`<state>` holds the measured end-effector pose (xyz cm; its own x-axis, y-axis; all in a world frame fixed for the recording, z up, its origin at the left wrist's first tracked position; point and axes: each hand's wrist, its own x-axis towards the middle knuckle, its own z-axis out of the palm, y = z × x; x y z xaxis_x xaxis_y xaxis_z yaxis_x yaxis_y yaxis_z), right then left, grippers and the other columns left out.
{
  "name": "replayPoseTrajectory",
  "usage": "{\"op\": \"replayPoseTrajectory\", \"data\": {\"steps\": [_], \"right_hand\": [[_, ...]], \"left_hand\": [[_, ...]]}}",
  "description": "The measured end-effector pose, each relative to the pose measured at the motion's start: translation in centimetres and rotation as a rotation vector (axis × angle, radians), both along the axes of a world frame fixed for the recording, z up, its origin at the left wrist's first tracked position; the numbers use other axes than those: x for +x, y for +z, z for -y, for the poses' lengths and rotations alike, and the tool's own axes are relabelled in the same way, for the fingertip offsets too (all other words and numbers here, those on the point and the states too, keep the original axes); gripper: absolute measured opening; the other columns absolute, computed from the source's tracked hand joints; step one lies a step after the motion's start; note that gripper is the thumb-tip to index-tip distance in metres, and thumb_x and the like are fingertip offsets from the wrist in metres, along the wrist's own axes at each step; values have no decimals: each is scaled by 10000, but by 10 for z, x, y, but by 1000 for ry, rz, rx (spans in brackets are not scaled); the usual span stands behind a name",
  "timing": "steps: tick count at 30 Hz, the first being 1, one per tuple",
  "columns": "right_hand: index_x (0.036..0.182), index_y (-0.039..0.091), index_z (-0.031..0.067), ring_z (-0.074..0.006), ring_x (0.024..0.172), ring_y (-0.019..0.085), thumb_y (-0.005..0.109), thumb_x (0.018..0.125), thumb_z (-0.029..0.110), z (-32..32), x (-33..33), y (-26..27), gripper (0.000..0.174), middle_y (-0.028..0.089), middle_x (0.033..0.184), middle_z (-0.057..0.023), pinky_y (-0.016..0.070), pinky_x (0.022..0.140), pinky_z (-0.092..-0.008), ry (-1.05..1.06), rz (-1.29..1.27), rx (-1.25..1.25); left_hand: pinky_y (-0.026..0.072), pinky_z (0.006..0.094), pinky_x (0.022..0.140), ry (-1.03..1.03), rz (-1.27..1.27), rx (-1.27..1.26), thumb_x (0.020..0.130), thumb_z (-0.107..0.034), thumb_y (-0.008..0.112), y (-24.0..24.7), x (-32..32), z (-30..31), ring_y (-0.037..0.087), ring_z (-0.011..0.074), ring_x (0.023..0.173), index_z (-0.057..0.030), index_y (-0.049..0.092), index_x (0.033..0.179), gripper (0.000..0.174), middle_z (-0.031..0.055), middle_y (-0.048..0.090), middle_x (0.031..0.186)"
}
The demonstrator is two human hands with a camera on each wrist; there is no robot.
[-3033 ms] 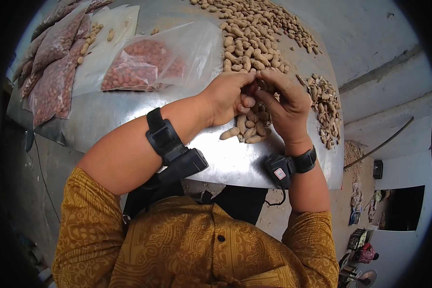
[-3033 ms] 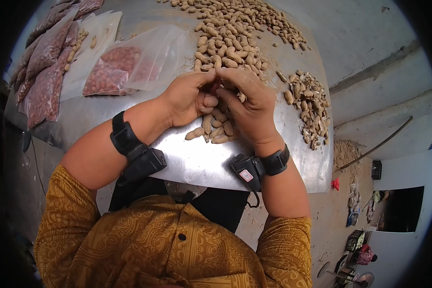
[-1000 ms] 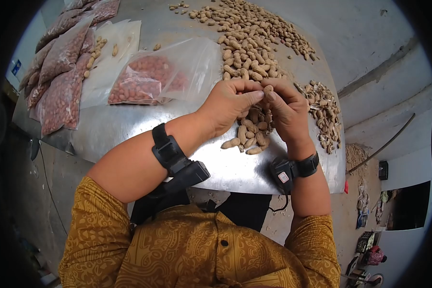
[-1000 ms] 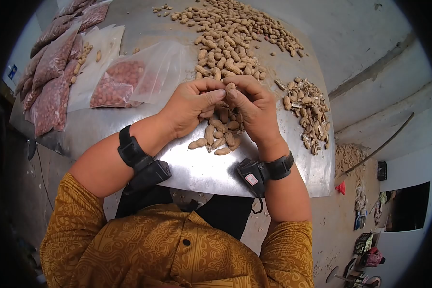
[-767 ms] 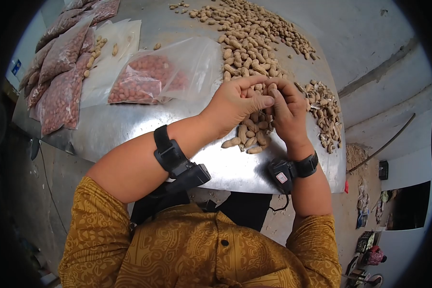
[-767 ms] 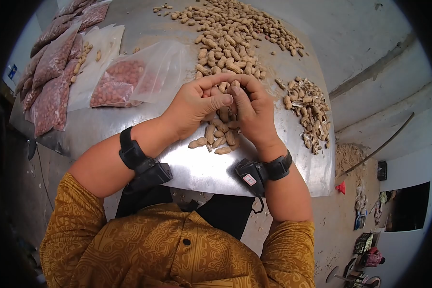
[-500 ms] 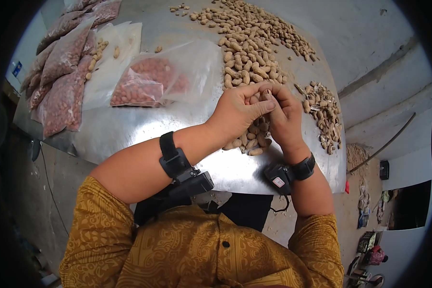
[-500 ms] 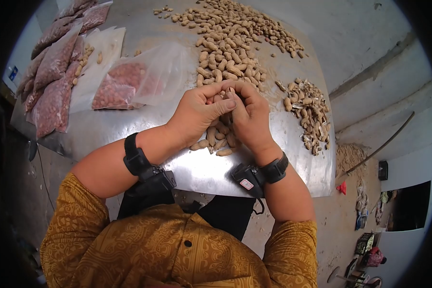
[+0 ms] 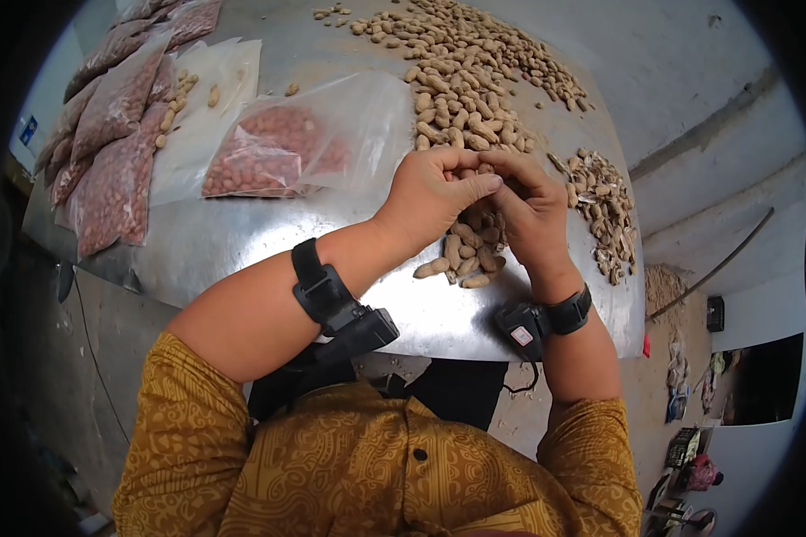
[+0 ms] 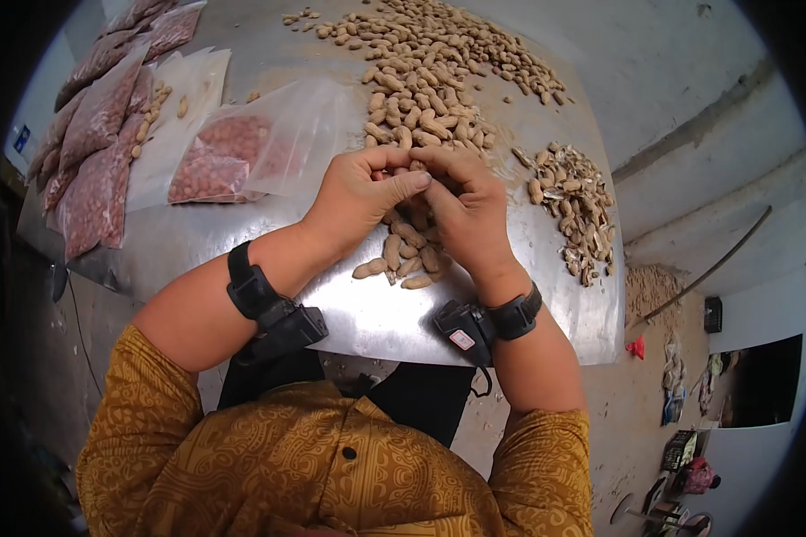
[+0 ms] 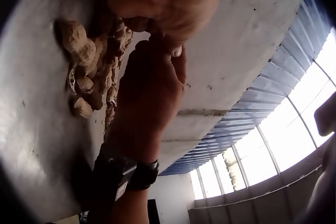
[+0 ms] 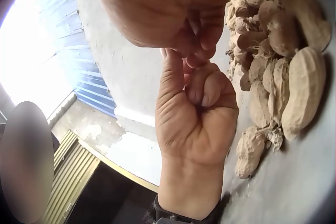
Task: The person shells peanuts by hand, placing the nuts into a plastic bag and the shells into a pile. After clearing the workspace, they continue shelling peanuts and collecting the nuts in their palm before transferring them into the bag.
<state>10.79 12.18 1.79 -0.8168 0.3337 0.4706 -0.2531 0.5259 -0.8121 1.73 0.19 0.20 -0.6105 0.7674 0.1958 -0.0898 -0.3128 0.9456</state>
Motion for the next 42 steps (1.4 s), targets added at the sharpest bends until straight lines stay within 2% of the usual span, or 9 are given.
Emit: {"op": "replayPoseTrajectory", "data": {"steps": [4,7,13,19,25,28,31,37,42], "right_hand": [[1006,628,24,-117,818,591,605,791,3,5,1,3,218,621,913,-44,484,708,-225,14,6,-87],[1021,614,10,-118,777,600,608,792,-18,2,2,3,231,626,892,-59,495,669,-218,121,54,-326],[1058,582,-15,-135,699,610,604,796,-39,2,2,1,263,625,845,-86,503,601,-211,253,4,-585],[1063,573,-31,-159,697,617,614,794,-31,7,2,2,272,600,818,-77,506,591,-211,308,-39,-789],[1077,547,-24,-183,722,626,596,793,-61,8,-1,-2,291,591,942,-110,531,630,-240,360,-118,-972],[1071,538,-15,-189,744,630,590,788,-77,6,-1,-1,294,597,946,-116,538,653,-252,302,-113,-872],[1065,536,-7,-176,764,630,592,786,-79,8,-1,0,294,601,942,-106,538,672,-251,233,-147,-768],[1020,584,9,-111,781,607,637,757,-49,5,1,1,274,611,949,-57,498,689,-224,73,-126,-195],[980,628,34,-107,731,580,672,714,-39,4,1,4,279,623,898,-55,465,654,-218,5,-182,170]], "left_hand": [[472,184,549,-16,29,-58,821,-137,646,13,0,7,599,93,670,25,608,953,212,51,626,786],[475,190,520,-73,78,11,830,-157,640,11,-3,6,605,97,646,29,602,952,226,54,627,765],[477,188,547,-77,79,105,868,-179,597,9,-1,3,587,88,633,29,583,942,221,52,615,764],[473,188,559,-59,48,141,882,-179,576,10,2,4,553,65,616,22,580,923,205,37,597,744],[469,172,582,7,78,150,896,-189,556,9,4,3,546,56,626,17,573,969,219,19,583,758],[453,164,564,33,54,193,910,-195,531,4,2,-2,537,53,622,14,571,1009,235,20,577,776],[388,155,499,14,160,137,927,-204,497,8,3,1,483,35,575,3,571,1049,251,22,568,785],[247,173,439,-175,413,127,936,-196,457,4,-3,4,339,27,490,-30,541,974,189,-5,501,712],[246,186,429,-254,642,87,912,-149,424,1,-5,2,341,46,477,-71,511,874,123,1,487,688]]}}
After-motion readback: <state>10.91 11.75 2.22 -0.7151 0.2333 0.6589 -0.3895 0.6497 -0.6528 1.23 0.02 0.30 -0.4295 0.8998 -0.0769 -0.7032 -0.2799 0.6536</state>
